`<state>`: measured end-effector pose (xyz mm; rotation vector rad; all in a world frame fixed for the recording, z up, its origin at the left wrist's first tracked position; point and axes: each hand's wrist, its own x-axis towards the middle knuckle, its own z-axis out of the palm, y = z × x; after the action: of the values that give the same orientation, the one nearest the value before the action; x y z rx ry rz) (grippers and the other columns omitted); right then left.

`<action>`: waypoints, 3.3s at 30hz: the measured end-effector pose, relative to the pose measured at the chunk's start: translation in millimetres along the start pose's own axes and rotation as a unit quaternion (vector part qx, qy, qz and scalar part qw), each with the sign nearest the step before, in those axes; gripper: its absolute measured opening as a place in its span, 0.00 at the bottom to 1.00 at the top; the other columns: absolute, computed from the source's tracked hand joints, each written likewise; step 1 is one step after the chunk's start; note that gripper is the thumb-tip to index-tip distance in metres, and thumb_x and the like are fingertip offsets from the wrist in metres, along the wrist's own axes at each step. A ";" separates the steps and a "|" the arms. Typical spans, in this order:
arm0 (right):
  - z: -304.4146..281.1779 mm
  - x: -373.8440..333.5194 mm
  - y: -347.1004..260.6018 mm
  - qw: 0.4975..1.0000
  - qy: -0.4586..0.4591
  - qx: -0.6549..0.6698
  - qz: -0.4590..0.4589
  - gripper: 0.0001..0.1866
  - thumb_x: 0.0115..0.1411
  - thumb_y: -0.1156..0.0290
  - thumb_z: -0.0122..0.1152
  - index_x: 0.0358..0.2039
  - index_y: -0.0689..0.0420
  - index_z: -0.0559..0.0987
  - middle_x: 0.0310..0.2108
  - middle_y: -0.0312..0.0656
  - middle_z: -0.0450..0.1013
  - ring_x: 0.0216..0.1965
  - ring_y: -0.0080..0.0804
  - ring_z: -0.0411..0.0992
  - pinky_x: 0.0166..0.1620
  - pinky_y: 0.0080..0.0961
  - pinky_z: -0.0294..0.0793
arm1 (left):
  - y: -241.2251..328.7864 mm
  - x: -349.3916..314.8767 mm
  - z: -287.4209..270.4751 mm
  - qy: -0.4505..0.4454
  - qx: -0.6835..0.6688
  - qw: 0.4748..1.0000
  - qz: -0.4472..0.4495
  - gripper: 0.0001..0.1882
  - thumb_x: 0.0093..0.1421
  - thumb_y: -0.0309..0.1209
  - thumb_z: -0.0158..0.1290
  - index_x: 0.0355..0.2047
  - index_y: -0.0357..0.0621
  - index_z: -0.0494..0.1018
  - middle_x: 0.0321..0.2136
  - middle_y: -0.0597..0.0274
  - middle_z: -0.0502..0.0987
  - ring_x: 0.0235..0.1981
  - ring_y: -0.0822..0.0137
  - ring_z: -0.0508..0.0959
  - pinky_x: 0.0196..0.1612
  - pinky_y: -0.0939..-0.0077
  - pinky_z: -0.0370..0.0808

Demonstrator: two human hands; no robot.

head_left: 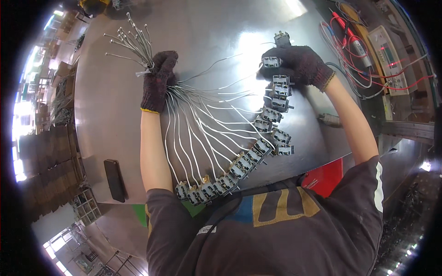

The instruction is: Marking and inspecting a bundle of electronic components with wires on a production line.

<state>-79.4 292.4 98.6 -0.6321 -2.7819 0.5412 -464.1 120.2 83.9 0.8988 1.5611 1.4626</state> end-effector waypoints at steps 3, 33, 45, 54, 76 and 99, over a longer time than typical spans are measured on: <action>-3.3 -2.9 -3.6 0.996 -0.053 -0.046 0.060 0.24 0.67 0.46 0.68 0.59 0.40 0.83 0.50 0.41 0.85 0.49 0.46 0.84 0.55 0.41 0.84 | -1.9 3.6 -5.8 -0.010 0.007 1.000 0.014 0.09 0.71 0.36 0.62 0.45 0.46 0.82 0.24 0.76 0.67 0.23 0.81 0.64 0.27 0.80 0.65; -21.2 -36.2 -9.1 0.966 0.184 0.088 0.158 0.25 0.68 0.52 0.68 0.62 0.46 0.81 0.52 0.42 0.84 0.50 0.37 0.84 0.55 0.37 0.83 | -20.2 8.4 2.6 0.085 -0.028 0.993 0.082 0.11 0.67 0.35 0.67 0.45 0.42 0.82 0.30 0.69 0.79 0.27 0.74 0.78 0.34 0.72 0.80; -6.2 -51.1 -18.3 0.983 0.084 -0.105 0.127 0.22 0.67 0.53 0.69 0.57 0.47 0.79 0.53 0.37 0.81 0.55 0.43 0.78 0.57 0.39 0.80 | -24.0 16.7 -3.9 0.099 0.045 0.991 0.082 0.13 0.69 0.37 0.65 0.47 0.41 0.83 0.32 0.66 0.82 0.24 0.72 0.80 0.29 0.74 0.79; -29.6 -192.4 -47.8 0.933 0.220 0.079 0.274 0.31 0.67 0.57 0.69 0.67 0.53 0.76 0.62 0.49 0.78 0.63 0.47 0.77 0.65 0.41 0.77 | -19.9 3.8 -8.0 0.044 -0.012 0.995 0.084 0.13 0.63 0.30 0.67 0.46 0.42 0.82 0.33 0.67 0.81 0.30 0.71 0.80 0.38 0.72 0.79; 23.3 -252.9 -89.2 0.911 0.263 -0.041 0.314 0.31 0.55 0.55 0.74 0.57 0.54 0.81 0.49 0.47 0.79 0.56 0.51 0.75 0.61 0.46 0.75 | -66.5 -120.9 -70.2 0.121 0.122 0.969 0.176 0.13 0.69 0.26 0.63 0.52 0.41 0.80 0.44 0.62 0.84 0.44 0.71 0.82 0.53 0.72 0.80; 40.6 -259.0 -72.4 0.843 0.399 -0.113 0.343 0.09 0.65 0.65 0.65 0.43 0.50 0.85 0.45 0.43 0.82 0.56 0.52 0.75 0.62 0.47 0.75 | -43.0 -88.8 -52.3 0.154 0.111 0.978 0.086 0.07 0.70 0.31 0.61 0.44 0.40 0.81 0.24 0.74 0.70 0.25 0.81 0.66 0.28 0.81 0.63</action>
<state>109.1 101.6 53.3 -1.5133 -1.7818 0.0065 -472.2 14.4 49.1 0.9907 1.9452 1.6308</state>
